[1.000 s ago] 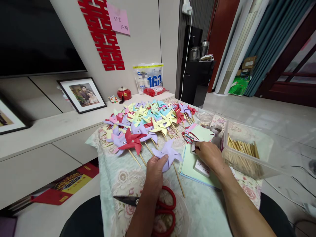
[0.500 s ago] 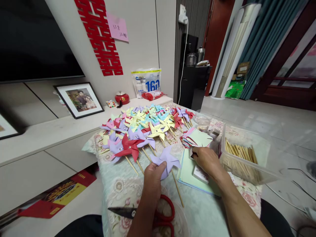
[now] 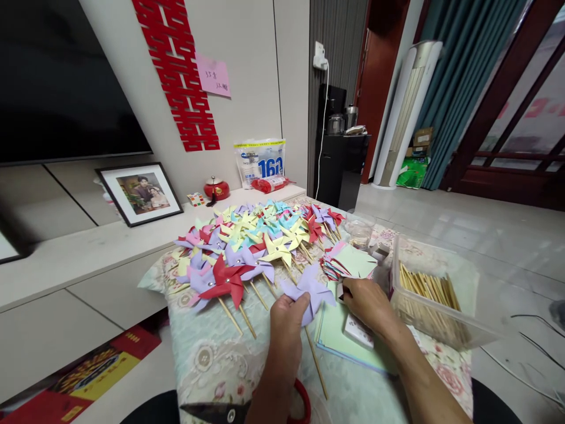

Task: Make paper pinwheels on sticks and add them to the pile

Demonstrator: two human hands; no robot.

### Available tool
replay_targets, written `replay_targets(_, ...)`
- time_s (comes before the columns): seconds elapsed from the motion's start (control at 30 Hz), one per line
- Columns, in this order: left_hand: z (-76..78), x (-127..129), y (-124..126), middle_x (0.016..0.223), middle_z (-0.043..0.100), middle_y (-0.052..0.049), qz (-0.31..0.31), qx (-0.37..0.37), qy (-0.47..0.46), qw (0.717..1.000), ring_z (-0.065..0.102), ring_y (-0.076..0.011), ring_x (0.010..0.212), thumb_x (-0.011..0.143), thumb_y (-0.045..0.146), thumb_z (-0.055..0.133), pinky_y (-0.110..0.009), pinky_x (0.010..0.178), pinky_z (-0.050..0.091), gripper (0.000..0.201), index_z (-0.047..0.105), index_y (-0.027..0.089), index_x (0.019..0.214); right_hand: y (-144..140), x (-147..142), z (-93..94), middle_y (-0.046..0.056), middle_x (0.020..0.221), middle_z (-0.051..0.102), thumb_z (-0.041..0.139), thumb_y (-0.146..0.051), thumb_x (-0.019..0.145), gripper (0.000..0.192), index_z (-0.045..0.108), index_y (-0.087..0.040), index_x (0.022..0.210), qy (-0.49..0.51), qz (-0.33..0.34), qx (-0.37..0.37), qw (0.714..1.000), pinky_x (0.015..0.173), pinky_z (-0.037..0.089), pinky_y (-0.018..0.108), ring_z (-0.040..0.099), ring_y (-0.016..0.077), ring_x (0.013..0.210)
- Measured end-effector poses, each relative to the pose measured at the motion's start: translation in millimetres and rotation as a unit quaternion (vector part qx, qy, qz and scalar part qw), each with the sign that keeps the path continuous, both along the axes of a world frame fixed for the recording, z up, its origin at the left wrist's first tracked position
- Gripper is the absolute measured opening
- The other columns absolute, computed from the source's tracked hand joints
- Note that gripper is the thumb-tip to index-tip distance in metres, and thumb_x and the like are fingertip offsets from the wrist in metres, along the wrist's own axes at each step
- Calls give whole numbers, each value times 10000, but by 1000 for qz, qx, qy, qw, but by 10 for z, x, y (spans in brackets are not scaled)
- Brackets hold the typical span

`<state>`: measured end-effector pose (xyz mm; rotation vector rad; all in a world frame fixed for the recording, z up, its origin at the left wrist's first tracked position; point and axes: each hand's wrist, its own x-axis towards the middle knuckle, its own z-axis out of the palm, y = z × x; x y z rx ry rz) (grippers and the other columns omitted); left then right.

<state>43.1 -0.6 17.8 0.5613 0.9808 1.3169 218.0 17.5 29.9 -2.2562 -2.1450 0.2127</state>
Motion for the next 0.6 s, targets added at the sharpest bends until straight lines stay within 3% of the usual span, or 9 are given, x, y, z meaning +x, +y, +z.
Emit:
replay_targets(0.23, -111, 12, -67, 639, 734, -40, -9, -23, -8, 1000, 638, -170, 585, 565, 278, 826, -261, 606, 478, 286, 765, 107, 786, -12, -7, 36, 96, 862, 781, 526, -186, 878, 225, 745, -219, 831, 1, 17, -10, 1000, 599, 275, 287, 724, 245, 827)
replay_targets(0.47, -138, 42, -97, 682, 728, -38, -44, 10, -8, 999, 598, -155, 582, 648, 303, 775, -254, 577, 446, 251, 754, 111, 807, 1, -43, 22, 141, 891, 776, 476, -141, 860, 251, 725, -178, 850, -14, 6, -9, 1000, 588, 253, 300, 723, 271, 829)
replay_targets(0.6, -251, 75, -25, 637, 705, -29, -43, -25, -19, 999, 606, -174, 570, 591, 332, 814, -272, 573, 460, 309, 760, 117, 807, 5, -46, 9, 156, 907, 774, 460, -151, 878, 247, 707, -164, 856, -13, -8, 7, 1000, 595, 256, 306, 726, 281, 837)
